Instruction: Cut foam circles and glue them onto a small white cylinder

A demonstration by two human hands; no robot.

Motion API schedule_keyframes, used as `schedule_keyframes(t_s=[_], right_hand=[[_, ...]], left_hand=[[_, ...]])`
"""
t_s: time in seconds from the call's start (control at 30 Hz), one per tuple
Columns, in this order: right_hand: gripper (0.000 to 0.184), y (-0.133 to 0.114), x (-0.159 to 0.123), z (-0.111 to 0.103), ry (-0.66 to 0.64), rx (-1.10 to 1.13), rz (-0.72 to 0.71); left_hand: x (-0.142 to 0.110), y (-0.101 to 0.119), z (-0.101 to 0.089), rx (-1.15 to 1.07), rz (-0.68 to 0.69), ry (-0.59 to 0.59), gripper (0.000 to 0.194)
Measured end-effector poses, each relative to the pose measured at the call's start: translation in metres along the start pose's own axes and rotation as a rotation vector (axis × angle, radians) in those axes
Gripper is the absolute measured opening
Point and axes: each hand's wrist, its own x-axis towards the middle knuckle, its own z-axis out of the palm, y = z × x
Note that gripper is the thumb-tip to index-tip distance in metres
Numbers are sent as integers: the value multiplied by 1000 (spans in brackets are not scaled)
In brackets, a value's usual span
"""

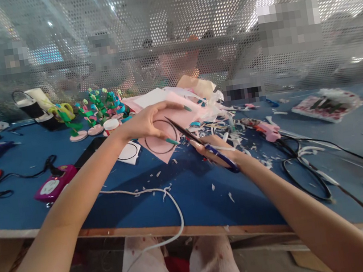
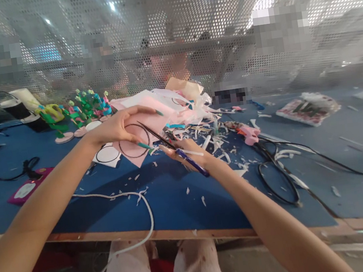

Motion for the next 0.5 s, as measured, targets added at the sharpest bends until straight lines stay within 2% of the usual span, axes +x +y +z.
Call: schedule_keyframes(t_s=[0.1,0.2,0.3,0.4,0.5], right_hand=[[54,1,-1,1,-34,-2,-10],[59,0,-2,2,-49,62,42],[65,-2,-4,2,-54,148,75],[69,-1,-5,2,-63,200,47],[70,2,-5,3,-88,201,6]], left_hand=[[1,0,3,-59,-12,-45,64],[1,-3,3,-92,-13,-42,66],[1,-11,0,-130,-16,24,63],[1,-19,-1,-177,-40,101,58],[1,-23,1,-190,-110,101,53]])
